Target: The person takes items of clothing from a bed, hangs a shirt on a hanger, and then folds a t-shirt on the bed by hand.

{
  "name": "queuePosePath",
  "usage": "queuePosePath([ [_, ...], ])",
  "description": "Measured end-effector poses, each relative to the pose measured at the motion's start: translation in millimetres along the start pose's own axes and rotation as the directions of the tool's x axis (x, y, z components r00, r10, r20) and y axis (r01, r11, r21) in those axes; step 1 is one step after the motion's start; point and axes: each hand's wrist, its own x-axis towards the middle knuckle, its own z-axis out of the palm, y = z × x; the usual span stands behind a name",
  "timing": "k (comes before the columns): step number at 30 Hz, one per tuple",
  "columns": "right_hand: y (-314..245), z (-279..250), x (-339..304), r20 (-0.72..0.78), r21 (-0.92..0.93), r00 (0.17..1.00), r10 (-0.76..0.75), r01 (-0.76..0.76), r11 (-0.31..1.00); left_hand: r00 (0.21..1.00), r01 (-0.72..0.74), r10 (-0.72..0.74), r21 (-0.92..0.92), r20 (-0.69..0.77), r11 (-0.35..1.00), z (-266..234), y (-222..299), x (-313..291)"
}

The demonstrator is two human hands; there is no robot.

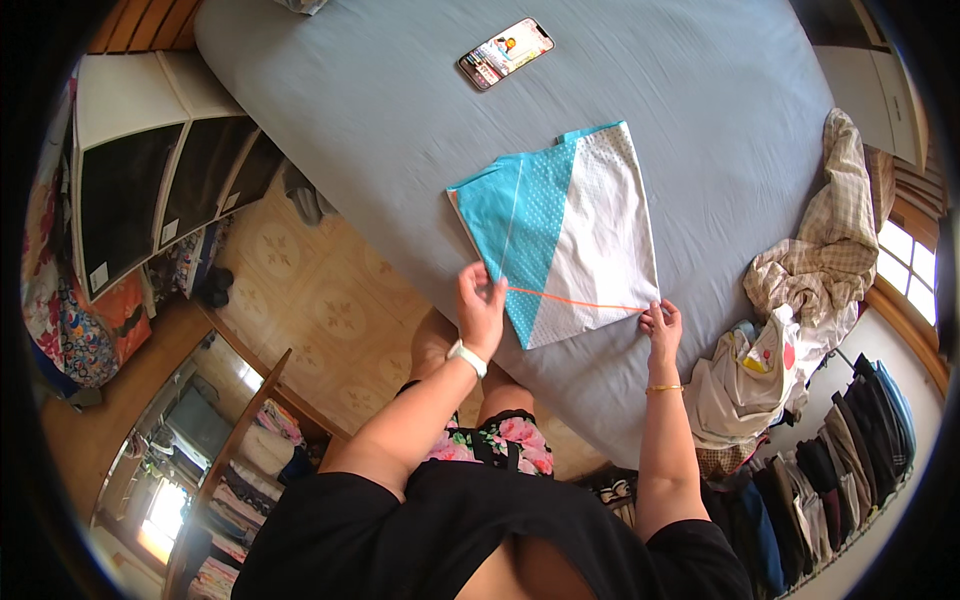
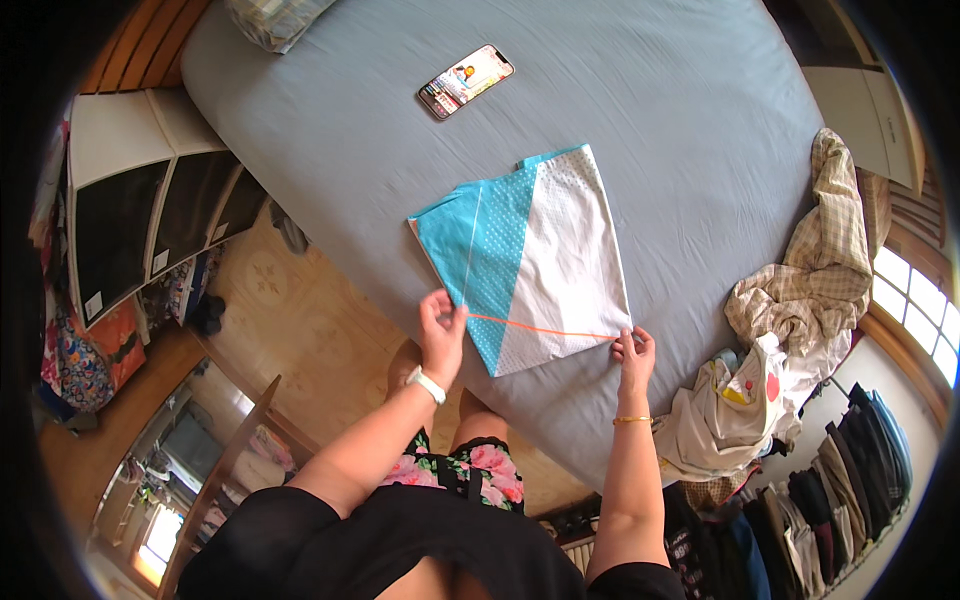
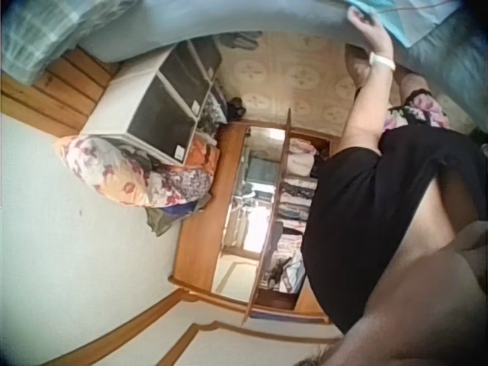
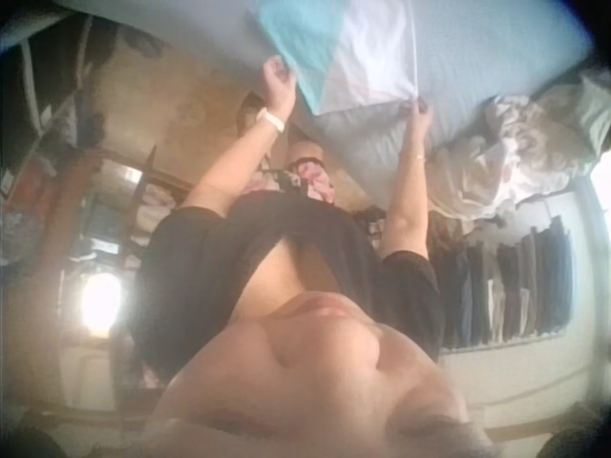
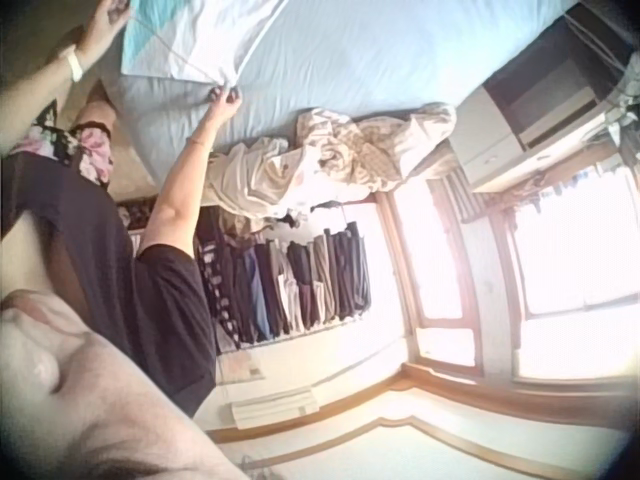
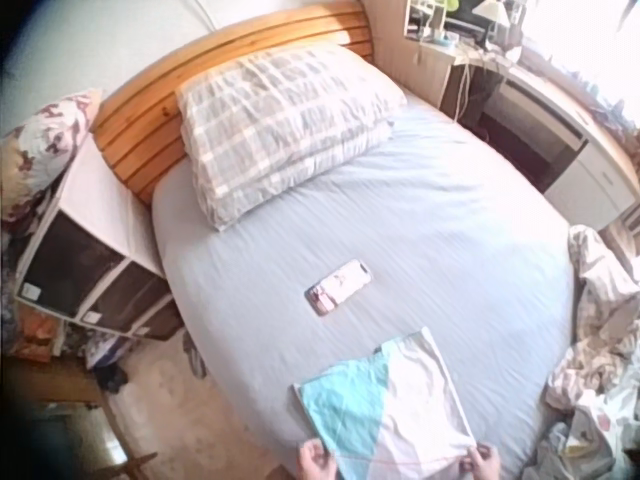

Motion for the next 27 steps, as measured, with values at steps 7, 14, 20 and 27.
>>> queuePosePath([
  [7, -5, 12, -31, 0.202, 0.145, 0.958, 0.203, -0.234, 0.961, 0.980, -0.177, 0.162, -0.135, -0.115, 0.975, -3, 42, 118],
  [14, -7, 33, -33, 0.171, 0.119, 0.957, 0.233, -0.255, 0.960, 0.975, -0.059, 0.012, -0.207, -0.221, 0.976, -7, 16, 108],
  [20, -11, 37, -29, -0.191, -0.524, 0.867, -0.460, 0.306, 0.795, 0.998, 0.059, -0.061, -0.061, -0.016, 0.996, -11, -15, -7],
  [27, -38, 23, 5, 0.099, -0.651, 0.879, -0.466, 0.411, 0.638, 0.923, 0.174, -0.203, 0.116, 0.328, 0.978, 3, -55, -49],
])
